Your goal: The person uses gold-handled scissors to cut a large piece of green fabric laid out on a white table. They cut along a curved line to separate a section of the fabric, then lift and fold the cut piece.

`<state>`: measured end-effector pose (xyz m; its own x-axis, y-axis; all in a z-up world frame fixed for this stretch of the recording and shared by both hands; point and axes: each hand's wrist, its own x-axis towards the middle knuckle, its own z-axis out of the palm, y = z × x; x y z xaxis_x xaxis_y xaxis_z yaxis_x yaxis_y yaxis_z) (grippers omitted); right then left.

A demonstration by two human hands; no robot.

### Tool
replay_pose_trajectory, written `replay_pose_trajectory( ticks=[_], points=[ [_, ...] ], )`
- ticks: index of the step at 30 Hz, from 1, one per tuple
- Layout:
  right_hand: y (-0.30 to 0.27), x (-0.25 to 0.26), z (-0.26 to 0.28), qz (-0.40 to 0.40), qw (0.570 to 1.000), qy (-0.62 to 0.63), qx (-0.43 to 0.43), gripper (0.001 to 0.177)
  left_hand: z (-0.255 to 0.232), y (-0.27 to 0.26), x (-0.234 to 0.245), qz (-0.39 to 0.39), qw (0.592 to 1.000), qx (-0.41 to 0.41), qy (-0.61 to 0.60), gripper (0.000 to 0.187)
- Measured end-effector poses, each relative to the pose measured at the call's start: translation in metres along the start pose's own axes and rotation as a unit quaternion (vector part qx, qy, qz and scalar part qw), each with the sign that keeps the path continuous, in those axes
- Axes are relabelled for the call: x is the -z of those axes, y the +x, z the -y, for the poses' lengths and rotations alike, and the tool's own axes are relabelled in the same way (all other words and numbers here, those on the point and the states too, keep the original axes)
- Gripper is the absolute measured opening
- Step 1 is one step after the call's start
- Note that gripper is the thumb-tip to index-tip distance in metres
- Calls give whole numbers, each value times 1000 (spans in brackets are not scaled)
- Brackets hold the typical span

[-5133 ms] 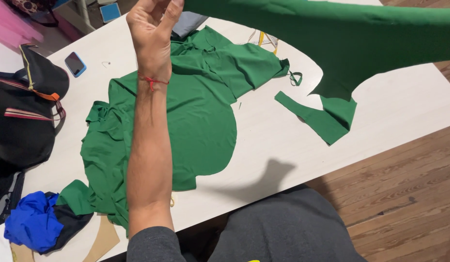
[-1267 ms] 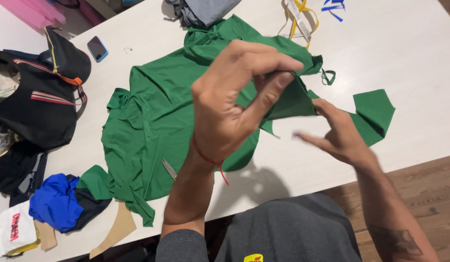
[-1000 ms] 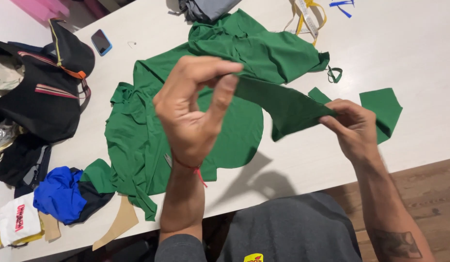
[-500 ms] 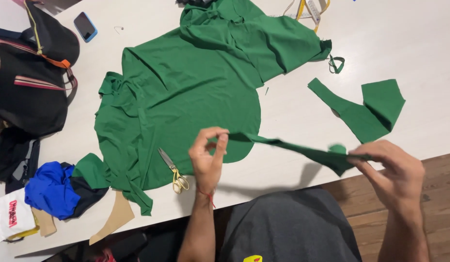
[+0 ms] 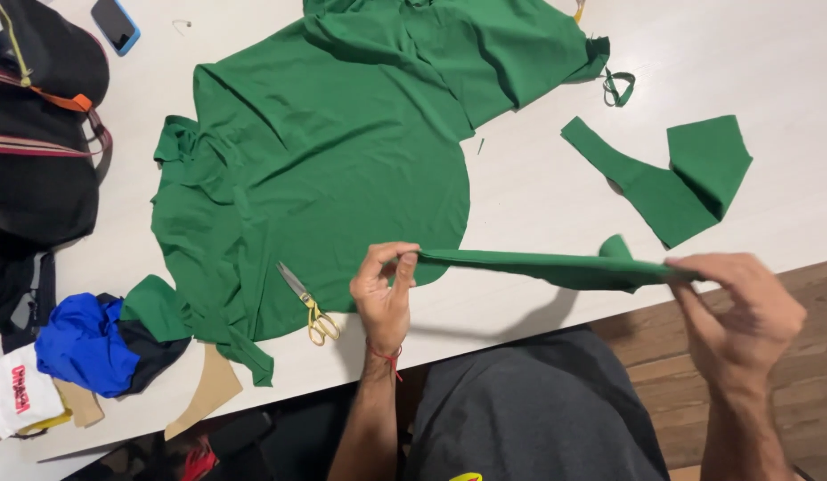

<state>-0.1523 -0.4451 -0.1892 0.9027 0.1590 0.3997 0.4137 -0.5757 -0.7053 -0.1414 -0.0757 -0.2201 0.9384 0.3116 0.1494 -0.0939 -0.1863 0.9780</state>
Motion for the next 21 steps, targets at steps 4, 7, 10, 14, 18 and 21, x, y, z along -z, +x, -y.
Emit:
replay_pose_trajectory(
  ticks=[4,7,10,14,18,21],
  points=[
    [-12,-9,-14,80,994,77,8,30,-6,4,-3,-10,1000,-18,9,12],
    [6,-6,11,-47,998,23,-30,22,-11,13,3,-10,998,-54,23,14],
    [14,-4,18,148,978,144,3,18,-16,19,7,-3,997,-63,36,12],
    [6,-7,14,-20,997,60,-49,19,-20,22,9,-13,996,-67,51,15],
    [8,-8,18,52,995,69,-56,14,-20,25,11,5,996,-73,48,11],
    [11,-7,18,32,997,46,-45,17,-15,22,12,4,997,-61,49,11]
  ],
)
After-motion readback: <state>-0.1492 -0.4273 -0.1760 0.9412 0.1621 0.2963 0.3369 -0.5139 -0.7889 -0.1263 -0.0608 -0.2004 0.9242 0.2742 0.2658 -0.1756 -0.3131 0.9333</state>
